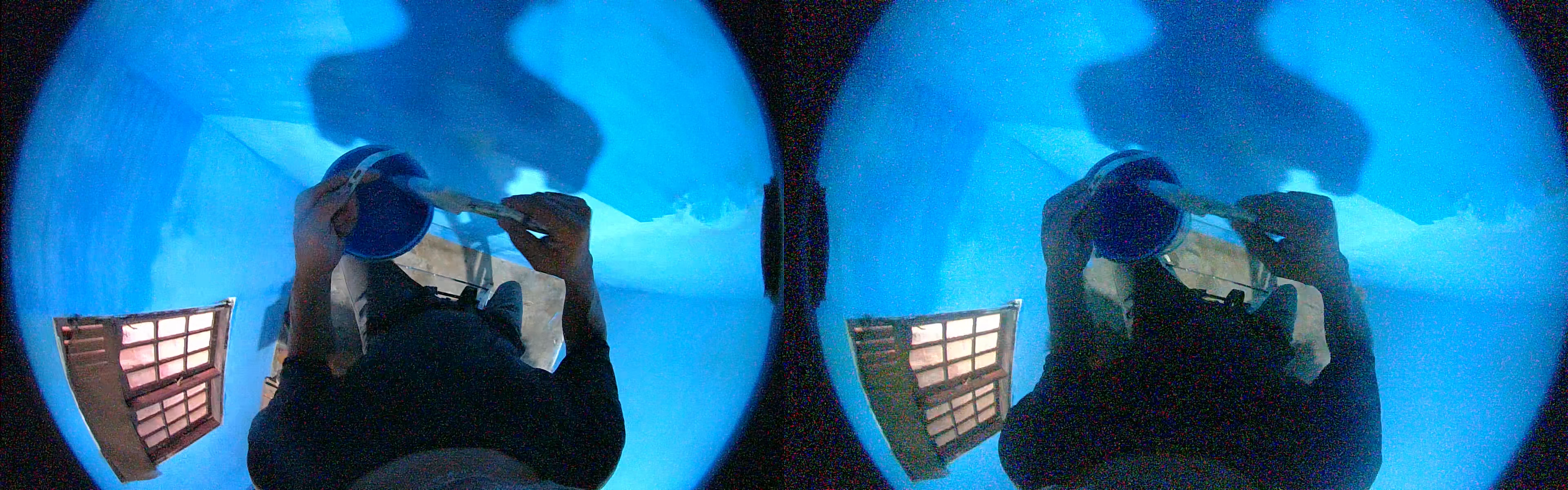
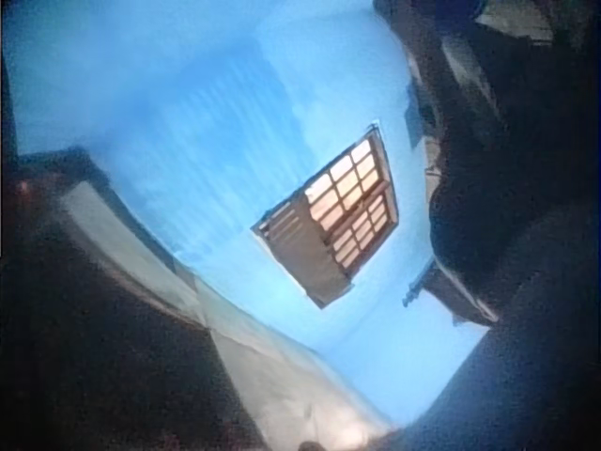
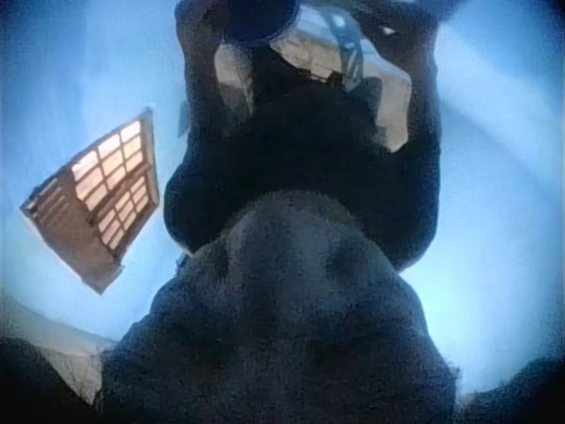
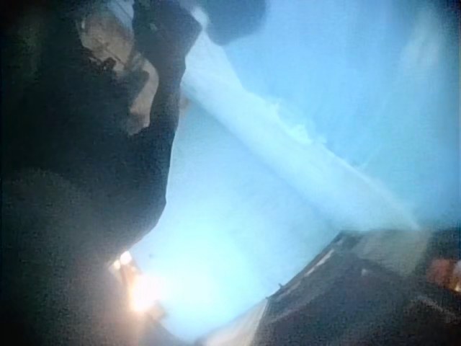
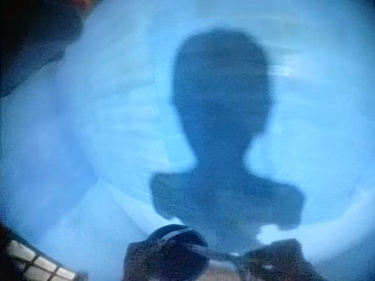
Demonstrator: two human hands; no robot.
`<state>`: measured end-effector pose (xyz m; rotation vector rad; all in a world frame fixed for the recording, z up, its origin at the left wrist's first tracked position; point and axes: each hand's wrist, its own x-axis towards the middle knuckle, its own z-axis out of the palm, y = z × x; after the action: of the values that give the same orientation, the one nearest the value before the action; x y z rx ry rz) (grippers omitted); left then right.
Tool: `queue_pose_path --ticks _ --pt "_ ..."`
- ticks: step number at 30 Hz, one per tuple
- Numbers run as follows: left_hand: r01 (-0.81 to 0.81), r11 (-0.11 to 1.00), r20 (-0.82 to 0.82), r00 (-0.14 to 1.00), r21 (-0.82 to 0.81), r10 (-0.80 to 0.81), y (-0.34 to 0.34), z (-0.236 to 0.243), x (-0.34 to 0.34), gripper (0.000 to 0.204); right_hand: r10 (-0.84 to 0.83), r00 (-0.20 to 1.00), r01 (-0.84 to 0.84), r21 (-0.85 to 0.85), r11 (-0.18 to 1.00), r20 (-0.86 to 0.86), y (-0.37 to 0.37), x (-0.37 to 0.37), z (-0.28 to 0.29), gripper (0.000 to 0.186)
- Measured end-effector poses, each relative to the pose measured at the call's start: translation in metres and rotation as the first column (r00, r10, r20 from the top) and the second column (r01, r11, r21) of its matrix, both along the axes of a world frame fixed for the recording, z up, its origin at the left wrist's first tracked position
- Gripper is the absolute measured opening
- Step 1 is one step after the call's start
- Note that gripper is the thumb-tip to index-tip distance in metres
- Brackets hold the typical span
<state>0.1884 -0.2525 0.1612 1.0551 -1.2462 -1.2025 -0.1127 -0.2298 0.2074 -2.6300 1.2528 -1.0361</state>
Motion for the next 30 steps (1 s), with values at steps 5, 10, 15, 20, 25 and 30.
queue_pose_path --ticks 5,10,15,20,25,30 --pt "0.042 0.998 0.044 0.998 -0.043 -0.04 -0.001 -0.007 -0.022 0.026 0.139 0.93 -0.086 0.166 0.982 -0.341 -0.018 0.024 -0.015 0.012" --pt "0.034 0.998 0.028 0.999 -0.051 -0.033 -0.007 -0.025 -0.043 0.019 0.191 0.839 0.018 0.377 0.926 -0.509 -0.043 0.067 -0.038 0.015" --pt "0.108 0.987 0.074 0.99 0.123 -0.118 0.001 -0.02 -0.068 0.021 0.228 0.932 -0.138 0.307 0.942 -0.282 -0.044 0.064 -0.064 0.011" --pt "0.276 0.937 -0.275 0.938 0.213 -0.213 0.004 -0.046 -0.084 0.025 0.231 0.775 0.02 0.388 0.922 -0.589 -0.037 0.039 -0.101 0.009" --pt "0.23 0.928 -0.166 0.968 0.294 -0.188 0.011 -0.046 -0.097 0.025 0.055 0.903 0.087 0.306 0.948 -0.427 -0.009 0.009 -0.079 0.008" --pt "0.222 0.945 -0.205 0.963 0.24 -0.174 0.01 -0.058 -0.098 0.024 -0.114 0.922 0.191 0.18 0.965 -0.37 -0.006 -0.005 -0.092 0.015"
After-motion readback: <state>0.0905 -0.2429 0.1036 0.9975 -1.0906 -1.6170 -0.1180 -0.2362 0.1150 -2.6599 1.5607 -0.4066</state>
